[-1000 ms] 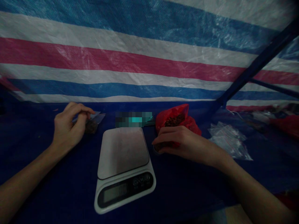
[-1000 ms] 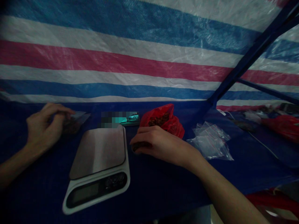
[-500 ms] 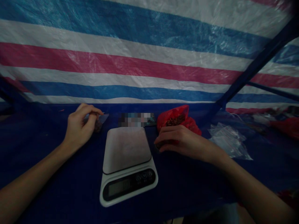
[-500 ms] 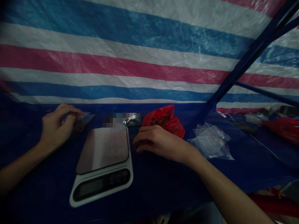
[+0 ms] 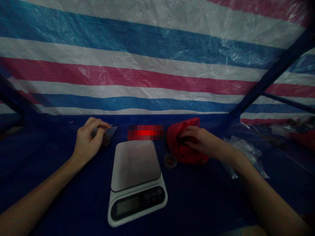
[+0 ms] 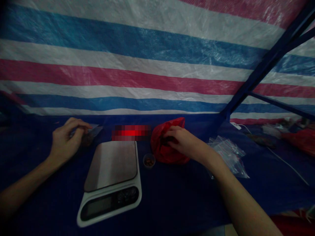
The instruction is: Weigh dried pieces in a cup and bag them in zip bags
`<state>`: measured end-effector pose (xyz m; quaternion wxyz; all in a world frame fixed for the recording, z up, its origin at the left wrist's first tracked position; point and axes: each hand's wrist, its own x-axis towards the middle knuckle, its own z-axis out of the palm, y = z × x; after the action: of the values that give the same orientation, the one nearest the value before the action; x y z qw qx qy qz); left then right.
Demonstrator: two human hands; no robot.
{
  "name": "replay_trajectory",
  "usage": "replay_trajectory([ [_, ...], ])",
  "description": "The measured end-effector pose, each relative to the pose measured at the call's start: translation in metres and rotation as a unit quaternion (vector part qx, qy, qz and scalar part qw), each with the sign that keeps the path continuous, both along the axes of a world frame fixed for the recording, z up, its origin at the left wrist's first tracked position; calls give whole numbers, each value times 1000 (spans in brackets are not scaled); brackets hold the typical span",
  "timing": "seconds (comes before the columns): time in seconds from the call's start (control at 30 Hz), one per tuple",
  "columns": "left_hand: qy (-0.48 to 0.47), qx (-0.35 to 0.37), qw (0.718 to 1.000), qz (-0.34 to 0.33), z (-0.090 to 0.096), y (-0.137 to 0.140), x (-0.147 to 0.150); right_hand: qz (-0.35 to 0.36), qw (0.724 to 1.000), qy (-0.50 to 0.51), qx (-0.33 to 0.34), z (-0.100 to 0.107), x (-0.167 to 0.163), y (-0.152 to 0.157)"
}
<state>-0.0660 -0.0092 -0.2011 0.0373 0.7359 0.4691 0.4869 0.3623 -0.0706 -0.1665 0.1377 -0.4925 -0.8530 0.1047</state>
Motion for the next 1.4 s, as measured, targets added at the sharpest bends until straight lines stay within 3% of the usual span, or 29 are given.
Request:
replay_trajectory([
  [0.13, 1, 11, 1000, 3, 0, -2, 0, -14, 999, -25, -42, -16, 3, 5],
  [0.4, -4, 29, 999, -25, 4, -11, 9, 9, 997, -79, 9, -14, -4, 3],
  [0.63, 2, 21, 999, -31, 4, -9, 8, 85, 996, -31, 12, 31, -15, 11],
  [0.73, -3, 14, 1000, -25, 4, -8, 6, 100, 994, 14, 32, 54, -23, 5],
  [0.83, -8, -3, 1000, -24, 3, -9, 6, 132, 989, 67, 21, 64, -40, -8],
  [1.03, -4, -28, 999, -24, 2, -12, 7, 205, 960, 160, -105, 41, -71, -29],
  [1.17, 10, 11, 1000, -19, -4, -7, 4, 183, 962, 177, -98, 27, -68, -30],
  [1.4, 24, 74, 997, -27, -3, -6, 8, 171, 964, 159, -128, 28, -62, -30],
])
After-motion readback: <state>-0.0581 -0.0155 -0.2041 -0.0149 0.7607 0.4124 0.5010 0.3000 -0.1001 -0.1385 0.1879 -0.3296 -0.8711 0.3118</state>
